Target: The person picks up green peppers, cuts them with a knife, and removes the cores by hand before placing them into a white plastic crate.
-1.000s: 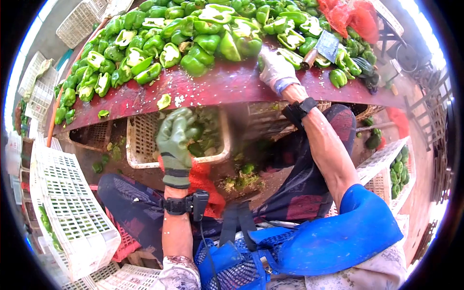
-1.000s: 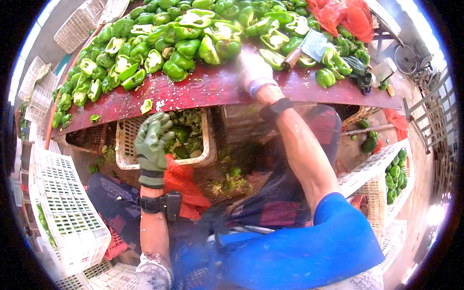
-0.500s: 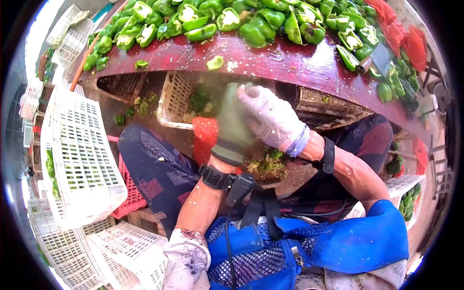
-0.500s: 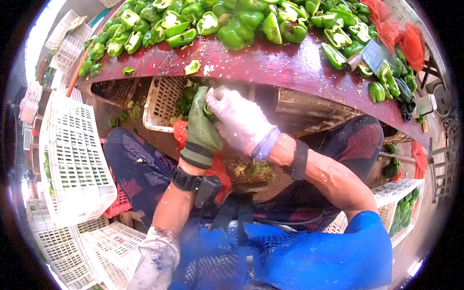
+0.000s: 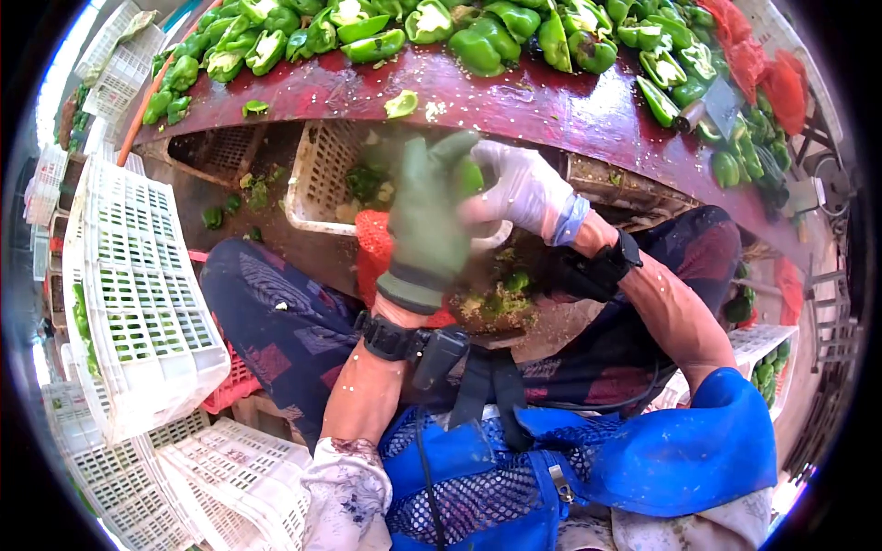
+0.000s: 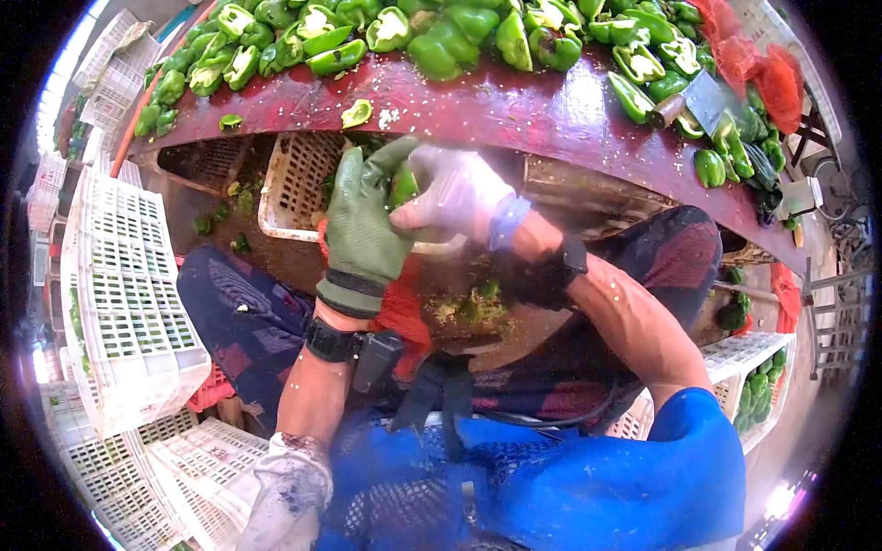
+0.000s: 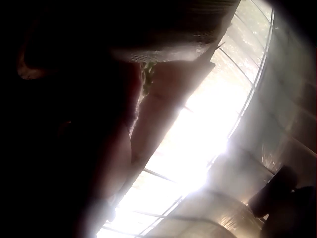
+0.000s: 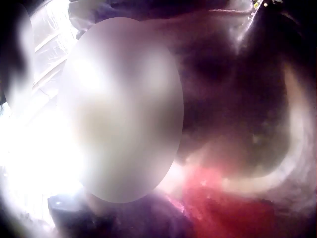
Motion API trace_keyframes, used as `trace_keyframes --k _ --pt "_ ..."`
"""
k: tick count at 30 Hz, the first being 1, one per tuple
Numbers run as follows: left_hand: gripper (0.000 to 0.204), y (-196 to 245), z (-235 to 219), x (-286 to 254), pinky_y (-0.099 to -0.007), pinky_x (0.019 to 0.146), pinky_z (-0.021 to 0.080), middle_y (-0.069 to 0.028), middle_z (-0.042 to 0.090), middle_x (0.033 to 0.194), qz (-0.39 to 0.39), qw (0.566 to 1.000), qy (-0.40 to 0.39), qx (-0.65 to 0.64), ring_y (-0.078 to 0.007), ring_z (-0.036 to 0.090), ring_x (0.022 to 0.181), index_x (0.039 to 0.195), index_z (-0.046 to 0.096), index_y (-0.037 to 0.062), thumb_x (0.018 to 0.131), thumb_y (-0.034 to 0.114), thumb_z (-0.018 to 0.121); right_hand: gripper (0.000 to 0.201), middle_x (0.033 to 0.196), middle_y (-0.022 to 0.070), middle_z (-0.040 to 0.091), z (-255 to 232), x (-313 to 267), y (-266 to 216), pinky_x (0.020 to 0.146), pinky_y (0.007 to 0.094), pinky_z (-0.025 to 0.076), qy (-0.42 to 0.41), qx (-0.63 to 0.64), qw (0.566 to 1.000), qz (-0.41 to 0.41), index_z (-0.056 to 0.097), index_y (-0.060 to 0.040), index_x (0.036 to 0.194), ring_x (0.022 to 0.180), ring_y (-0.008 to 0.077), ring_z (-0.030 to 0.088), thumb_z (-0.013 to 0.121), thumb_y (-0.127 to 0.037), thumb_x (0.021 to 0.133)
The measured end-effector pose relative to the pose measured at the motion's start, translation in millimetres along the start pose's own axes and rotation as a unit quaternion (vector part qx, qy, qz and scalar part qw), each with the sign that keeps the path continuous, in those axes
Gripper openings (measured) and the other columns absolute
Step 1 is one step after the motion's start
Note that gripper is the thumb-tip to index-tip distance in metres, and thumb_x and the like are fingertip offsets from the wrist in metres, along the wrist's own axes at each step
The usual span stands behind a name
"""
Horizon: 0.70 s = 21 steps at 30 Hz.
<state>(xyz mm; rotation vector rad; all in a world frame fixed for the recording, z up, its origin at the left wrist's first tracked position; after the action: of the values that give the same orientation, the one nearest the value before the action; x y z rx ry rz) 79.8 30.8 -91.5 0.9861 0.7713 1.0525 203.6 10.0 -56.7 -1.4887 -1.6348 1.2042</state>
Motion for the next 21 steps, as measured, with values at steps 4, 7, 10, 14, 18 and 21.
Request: trace_keyframes --k 4,7,10,14,18,21 --pt "0.036 34 13 -12 -0.0337 0.097 0.046 -0.0118 0.059 0.117 0.145 0.955 -0.08 0.245 -0.0185 0.055 0.11 0.123 0.052 -0.0007 0.1 0.026 0.043 0.05 0.095 0.0074 0.067 -11 -4 -9 0.071 0.0283 0.054 0.029 0.147 0.989 -0.014 0.06 0.0003 0.116 0.083 0.0132 0.063 0.08 -0.016 0.073" --pt "0.037 35 2 -2 -0.0363 0.099 0.045 -0.0133 0.057 0.121 0.104 0.971 -0.138 0.164 -0.0201 0.055 0.113 0.127 0.05 -0.0013 0.097 0.02 0.05 0.06 0.106 0.008 0.066 -17 1 12 0.086 0.0302 0.051 0.064 0.183 0.98 -0.046 0.056 0.003 0.121 0.097 0.0153 0.061 0.084 -0.017 0.071" --pt "0.041 39 5 -4 -0.0387 0.1 0.045 -0.0139 0.056 0.123 -0.068 0.962 -0.168 -0.204 -0.0219 0.055 0.114 0.129 0.047 -0.0018 0.093 0.015 0.055 0.06 0.109 0.0069 0.065 -17 -5 1 0.089 0.0308 0.05 0.008 0.276 0.959 -0.071 0.054 0.0019 0.123 0.101 0.0151 0.06 0.083 -0.012 0.072" --pt "0.045 47 0 -3 -0.0378 0.1 0.044 -0.0128 0.054 0.125 0.009 0.98 -0.188 -0.068 -0.0222 0.055 0.114 0.133 0.045 -0.0022 0.091 0.011 0.057 0.054 0.106 0.0052 0.065 -17 -8 -9 0.088 0.0307 0.05 -0.011 0.298 0.951 -0.08 0.056 0.0002 0.121 0.098 0.0143 0.061 0.081 -0.007 0.073" --pt "0.042 54 -5 -2 -0.035 0.1 0.044 -0.0112 0.055 0.124 0.066 0.985 -0.156 0.04 -0.0212 0.055 0.113 0.131 0.048 -0.0012 0.09 0.006 0.054 0.05 0.101 0.0032 0.065 -16 -3 0 0.082 0.0282 0.051 -0.01 0.274 0.959 -0.068 0.059 -0.0013 0.118 0.091 0.0128 0.061 0.08 -0.006 0.074" --pt "0.036 43 -12 2 -0.0341 0.099 0.047 -0.0097 0.056 0.121 0.034 0.99 -0.13 -0.032 -0.0208 0.056 0.111 0.126 0.054 -0.0001 0.09 0.006 0.051 0.048 0.097 0.0029 0.065 -14 -1 5 0.073 0.025 0.051 -0.023 0.33 0.942 -0.047 0.059 -0.0016 0.119 0.082 0.0107 0.061 0.078 -0.007 0.075"
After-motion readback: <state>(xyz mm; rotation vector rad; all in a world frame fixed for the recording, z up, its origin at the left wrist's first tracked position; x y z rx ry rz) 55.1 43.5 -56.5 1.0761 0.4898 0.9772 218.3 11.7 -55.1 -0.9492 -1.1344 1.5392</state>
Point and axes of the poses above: each hand's wrist, its own x-axis towards the middle knuckle, its own z-axis out of the palm, y = z × x, the point moved 4 cm from there along x, towards the middle knuckle
